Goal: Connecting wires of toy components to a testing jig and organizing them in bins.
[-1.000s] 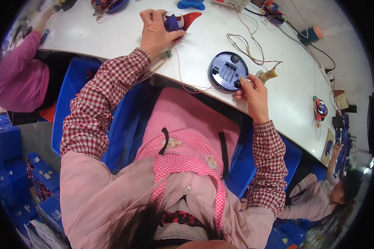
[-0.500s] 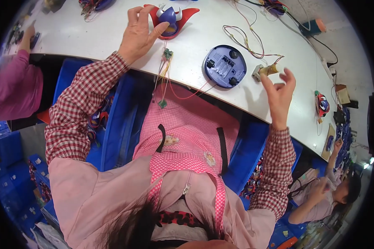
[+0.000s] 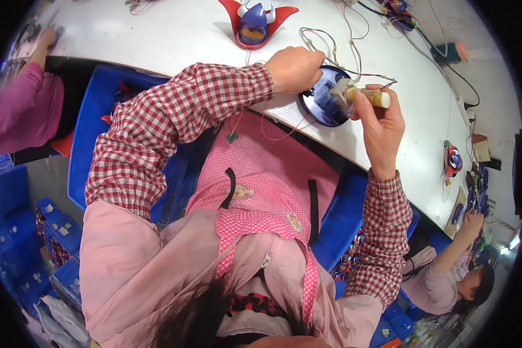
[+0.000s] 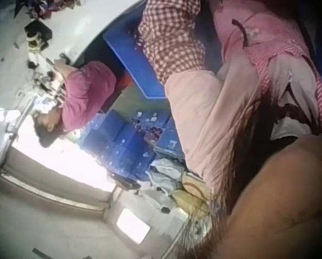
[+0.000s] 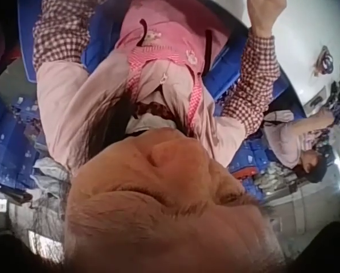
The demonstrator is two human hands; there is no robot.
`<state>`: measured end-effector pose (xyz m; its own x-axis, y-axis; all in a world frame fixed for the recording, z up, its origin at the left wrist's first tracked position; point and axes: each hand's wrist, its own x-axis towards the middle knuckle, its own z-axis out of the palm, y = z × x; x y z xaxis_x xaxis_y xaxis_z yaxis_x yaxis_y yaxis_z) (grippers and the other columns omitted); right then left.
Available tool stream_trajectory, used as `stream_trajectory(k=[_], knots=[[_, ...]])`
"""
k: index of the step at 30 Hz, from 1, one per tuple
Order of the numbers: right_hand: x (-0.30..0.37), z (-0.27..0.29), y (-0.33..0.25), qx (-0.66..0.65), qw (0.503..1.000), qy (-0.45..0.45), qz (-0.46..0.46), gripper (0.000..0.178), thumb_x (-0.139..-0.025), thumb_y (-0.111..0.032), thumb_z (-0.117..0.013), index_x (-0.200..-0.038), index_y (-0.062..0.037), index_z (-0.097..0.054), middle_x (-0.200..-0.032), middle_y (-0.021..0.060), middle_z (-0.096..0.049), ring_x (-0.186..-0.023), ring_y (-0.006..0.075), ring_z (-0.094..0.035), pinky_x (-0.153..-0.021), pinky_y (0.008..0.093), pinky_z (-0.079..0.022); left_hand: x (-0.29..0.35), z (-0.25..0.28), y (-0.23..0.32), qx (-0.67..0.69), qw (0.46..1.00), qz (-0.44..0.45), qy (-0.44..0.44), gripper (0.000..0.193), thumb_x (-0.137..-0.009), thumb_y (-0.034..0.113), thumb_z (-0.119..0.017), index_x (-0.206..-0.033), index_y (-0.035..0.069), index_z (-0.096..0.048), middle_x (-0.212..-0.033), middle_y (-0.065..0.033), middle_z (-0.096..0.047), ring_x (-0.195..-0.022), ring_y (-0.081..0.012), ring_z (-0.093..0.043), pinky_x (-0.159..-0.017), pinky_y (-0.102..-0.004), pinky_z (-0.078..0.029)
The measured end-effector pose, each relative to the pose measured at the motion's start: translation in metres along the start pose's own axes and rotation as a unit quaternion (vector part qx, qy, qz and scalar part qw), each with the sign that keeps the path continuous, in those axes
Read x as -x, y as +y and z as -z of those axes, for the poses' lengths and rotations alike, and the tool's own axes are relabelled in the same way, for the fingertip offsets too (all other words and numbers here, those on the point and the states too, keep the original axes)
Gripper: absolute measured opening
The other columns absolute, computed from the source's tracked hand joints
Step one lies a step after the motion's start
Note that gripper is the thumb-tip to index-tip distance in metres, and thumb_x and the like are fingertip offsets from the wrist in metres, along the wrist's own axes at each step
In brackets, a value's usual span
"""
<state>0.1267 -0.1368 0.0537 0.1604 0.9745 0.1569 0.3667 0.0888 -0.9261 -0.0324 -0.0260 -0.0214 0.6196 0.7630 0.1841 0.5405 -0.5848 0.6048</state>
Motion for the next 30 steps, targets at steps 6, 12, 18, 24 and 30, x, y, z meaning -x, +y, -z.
stream_trajectory(k=[6, 12, 18, 24, 30], knots=[[-0.015, -0.011, 0.016, 0.193, 0.967, -0.008, 0.168, 0.024, -0.079, -0.004, -0.069, -0.098, 0.0004, -0.055, -0.086, 0.0066, -0.058, -0.069, 0.0125, -0.059, -0.056, 0.023, -0.049, 0.0, 0.005, -0.001, 0.03, 0.999, 0.006, 0.034, 0.021, -0.082, 0.014, -0.051, -0.097, 0.0, -0.053, -0.071, -0.0208, -0.062, -0.068, -0.0374, -0.062, -0.063, -0.0443, -0.05], [-0.018, -0.006, 0.029, 0.259, 0.926, 0.013, 0.275, 0.027, -0.074, -0.004, -0.072, -0.094, -0.0007, -0.054, -0.087, 0.0112, -0.057, -0.073, 0.023, -0.059, -0.056, 0.0284, -0.049, -0.009, -0.003, 0.008, 0.026, 0.999, 0.007, 0.046, 0.019, -0.08, 0.012, -0.05, -0.094, -0.001, -0.052, -0.069, -0.0221, -0.061, -0.066, -0.0383, -0.061, -0.062, -0.0446, -0.049], [-0.011, -0.013, 0.043, 0.231, 0.946, 0.021, 0.227, 0.027, -0.074, -0.003, -0.072, -0.093, -0.0009, -0.054, -0.087, 0.0114, -0.057, -0.072, 0.023, -0.059, -0.058, 0.0297, -0.05, -0.002, -0.006, 0.004, 0.033, 0.998, 0.004, 0.056, 0.018, -0.08, 0.01, -0.049, -0.094, -0.001, -0.051, -0.069, -0.0227, -0.061, -0.065, -0.0397, -0.061, -0.061, -0.0458, -0.049], [-0.019, -0.017, 0.033, 0.242, 0.937, 0.024, 0.253, 0.025, -0.074, -0.002, -0.071, -0.093, -0.0011, -0.053, -0.087, 0.0115, -0.057, -0.071, 0.0237, -0.06, -0.058, 0.0306, -0.05, -0.005, 0.005, 0.003, 0.031, 0.998, -0.003, 0.059, 0.018, -0.08, 0.01, -0.049, -0.093, -0.002, -0.05, -0.068, -0.0234, -0.06, -0.065, -0.0403, -0.061, -0.061, -0.0463, -0.049], [-0.019, -0.019, 0.037, 0.252, 0.929, 0.029, 0.27, 0.026, -0.073, -0.002, -0.071, -0.092, -0.0011, -0.053, -0.086, 0.0123, -0.057, -0.07, 0.0255, -0.059, -0.058, 0.0322, -0.049, -0.007, 0.005, 0.006, 0.026, 0.997, -0.012, 0.074, 0.017, -0.08, 0.01, -0.049, -0.093, -0.003, -0.049, -0.068, -0.0241, -0.06, -0.065, -0.0405, -0.061, -0.06, -0.0465, -0.049]])
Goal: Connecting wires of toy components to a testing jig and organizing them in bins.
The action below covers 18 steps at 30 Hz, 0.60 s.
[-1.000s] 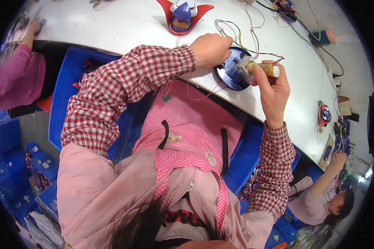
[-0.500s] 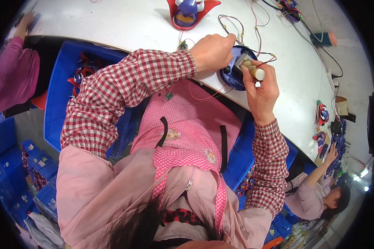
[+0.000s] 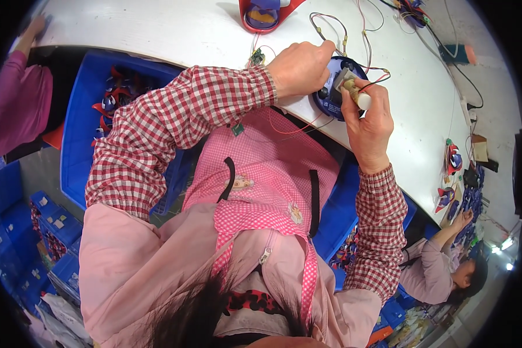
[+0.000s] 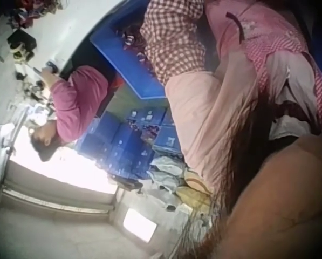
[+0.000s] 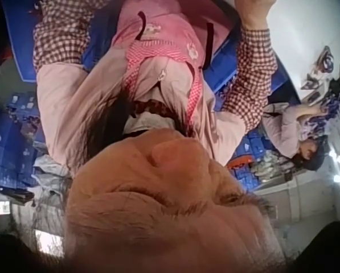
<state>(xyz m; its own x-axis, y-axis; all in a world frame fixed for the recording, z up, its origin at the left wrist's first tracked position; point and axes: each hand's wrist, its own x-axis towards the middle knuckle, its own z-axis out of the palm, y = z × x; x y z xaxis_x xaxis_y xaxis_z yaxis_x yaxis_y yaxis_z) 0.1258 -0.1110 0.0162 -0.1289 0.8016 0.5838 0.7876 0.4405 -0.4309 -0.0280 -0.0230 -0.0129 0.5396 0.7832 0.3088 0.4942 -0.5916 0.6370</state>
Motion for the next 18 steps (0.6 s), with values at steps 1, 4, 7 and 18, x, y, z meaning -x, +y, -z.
stream_trajectory(k=[1, 4, 7, 18], knots=[[0.001, -0.001, 0.001, 0.011, 1.0, -0.001, 0.019, 0.026, -0.073, -0.002, -0.071, -0.092, -0.0011, -0.053, -0.086, 0.0125, -0.057, -0.07, 0.0262, -0.059, -0.058, 0.0325, -0.049, 0.001, -0.001, 0.001, -0.001, 1.0, -0.001, -0.001, 0.017, -0.08, 0.01, -0.049, -0.093, -0.003, -0.049, -0.068, -0.0241, -0.06, -0.065, -0.0405, -0.061, -0.06, -0.0465, -0.049], [0.007, 0.0, -0.001, 0.017, 1.0, -0.008, 0.022, 0.024, -0.074, -0.001, -0.07, -0.092, -0.0009, -0.053, -0.086, 0.0118, -0.057, -0.07, 0.0237, -0.059, -0.059, 0.0314, -0.049, 0.003, -0.001, 0.001, -0.003, 1.0, -0.001, 0.003, 0.018, -0.08, 0.009, -0.049, -0.092, -0.003, -0.049, -0.068, -0.0243, -0.06, -0.066, -0.0405, -0.061, -0.061, -0.0462, -0.049], [0.008, 0.001, -0.004, 0.007, 1.0, -0.023, -0.011, 0.02, -0.077, -0.001, -0.068, -0.09, -0.0005, -0.054, -0.086, 0.0098, -0.059, -0.07, 0.0176, -0.059, -0.062, 0.0286, -0.049, 0.003, -0.003, 0.001, -0.005, 1.0, 0.002, 0.003, 0.018, -0.08, 0.009, -0.049, -0.093, -0.003, -0.05, -0.068, -0.0238, -0.06, -0.065, -0.0405, -0.061, -0.06, -0.0463, -0.049], [-0.006, -0.005, -0.001, -0.1, 0.981, -0.056, -0.16, 0.018, -0.078, -0.008, -0.067, -0.089, -0.0005, -0.054, -0.073, 0.0059, -0.055, -0.061, 0.0157, -0.053, -0.055, 0.0279, -0.045, 0.002, -0.004, -0.007, -0.015, 1.0, -0.011, 0.021, 0.018, -0.081, 0.011, -0.051, -0.096, 0.0, -0.051, -0.07, -0.0222, -0.061, -0.068, -0.0393, -0.061, -0.061, -0.0456, -0.048]])
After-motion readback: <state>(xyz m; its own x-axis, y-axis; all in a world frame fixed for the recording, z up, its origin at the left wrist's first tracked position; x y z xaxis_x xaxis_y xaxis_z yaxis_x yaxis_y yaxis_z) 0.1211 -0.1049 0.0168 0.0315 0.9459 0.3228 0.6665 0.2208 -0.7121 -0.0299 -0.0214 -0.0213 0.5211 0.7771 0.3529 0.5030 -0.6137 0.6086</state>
